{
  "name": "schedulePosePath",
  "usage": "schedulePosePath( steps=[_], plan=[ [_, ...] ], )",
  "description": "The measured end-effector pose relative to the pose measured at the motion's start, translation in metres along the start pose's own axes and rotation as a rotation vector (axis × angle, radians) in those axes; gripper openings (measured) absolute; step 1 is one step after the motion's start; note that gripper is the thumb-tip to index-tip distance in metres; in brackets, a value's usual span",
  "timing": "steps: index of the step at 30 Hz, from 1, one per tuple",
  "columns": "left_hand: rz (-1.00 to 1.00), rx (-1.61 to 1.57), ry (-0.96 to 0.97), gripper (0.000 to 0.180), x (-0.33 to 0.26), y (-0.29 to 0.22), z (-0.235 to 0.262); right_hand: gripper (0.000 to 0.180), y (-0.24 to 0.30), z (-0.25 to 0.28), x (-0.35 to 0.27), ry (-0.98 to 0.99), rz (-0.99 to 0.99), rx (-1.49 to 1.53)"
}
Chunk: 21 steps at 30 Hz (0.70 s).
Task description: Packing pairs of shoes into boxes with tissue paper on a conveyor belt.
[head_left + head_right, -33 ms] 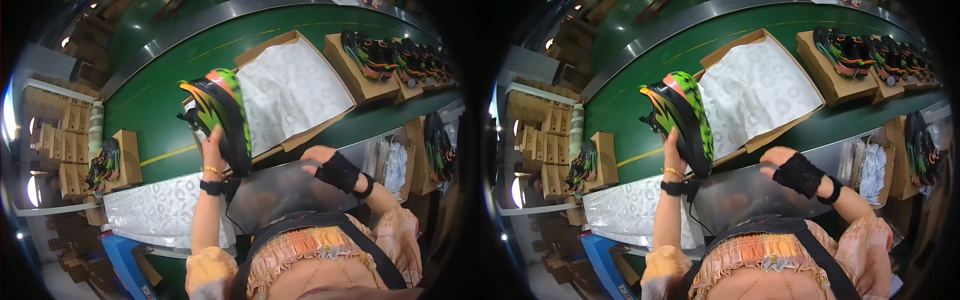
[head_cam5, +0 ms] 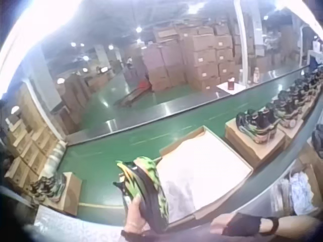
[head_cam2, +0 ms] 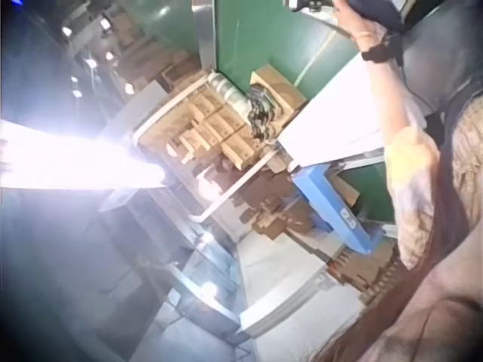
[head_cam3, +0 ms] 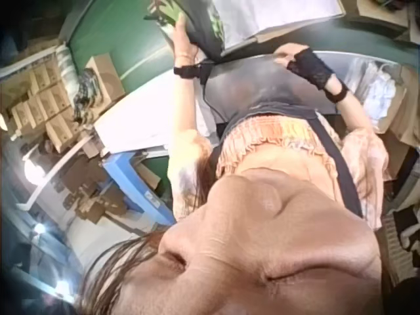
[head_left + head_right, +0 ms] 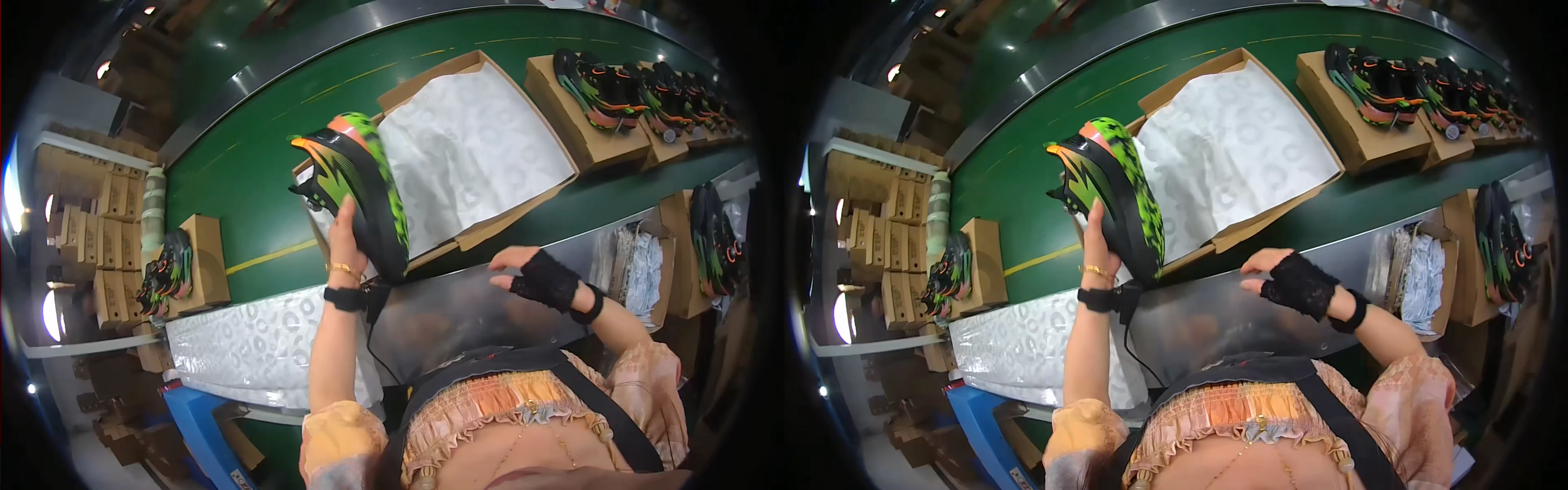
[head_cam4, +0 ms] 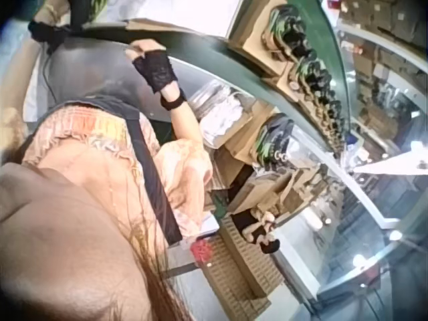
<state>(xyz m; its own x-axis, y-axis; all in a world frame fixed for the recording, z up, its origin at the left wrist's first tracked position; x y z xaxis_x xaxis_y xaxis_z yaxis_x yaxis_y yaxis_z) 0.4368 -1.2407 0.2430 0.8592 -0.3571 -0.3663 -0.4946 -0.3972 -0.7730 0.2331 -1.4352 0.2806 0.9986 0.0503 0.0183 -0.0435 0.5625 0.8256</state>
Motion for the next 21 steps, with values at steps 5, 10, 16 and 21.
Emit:
schedulePosePath(
  steps=[5, 10, 16, 21],
  plan=[
    [0.370, -0.127, -0.010, 0.049, 0.066, 0.084, 0.009, 0.054, -0.055, -0.025, 0.012, -0.067, -0.635, 0.827],
    [0.594, 0.282, 0.207, 0.069, 0.037, 0.095, -0.032, 0.043, -0.107, -0.018, 0.024, -0.542, -0.608, 0.838],
    [-0.054, 0.138, -0.097, 0.054, -0.008, 0.017, 0.032, 0.052, -0.050, 0.009, 0.037, -0.596, 0.021, -0.609],
    [0.059, 0.428, -0.472, 0.055, -0.022, 0.055, 0.075, 0.056, -0.060, -0.040, 0.039, -0.360, 0.115, -0.910]
  ],
)
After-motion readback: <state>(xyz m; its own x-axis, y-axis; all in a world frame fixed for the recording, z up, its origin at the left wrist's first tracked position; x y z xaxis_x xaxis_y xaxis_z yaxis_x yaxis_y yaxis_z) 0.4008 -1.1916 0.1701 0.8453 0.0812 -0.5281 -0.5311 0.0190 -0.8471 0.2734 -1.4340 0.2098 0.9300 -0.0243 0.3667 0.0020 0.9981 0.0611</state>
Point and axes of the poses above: each hand's wrist, its own x-axis towards the middle knuckle, its own z-axis out of the back of the hand, y = z × x, the point moved 6 cm from there along x, towards the middle knuckle, and after that the axes turned 2 degrees about -y, right-handed, at the moved point
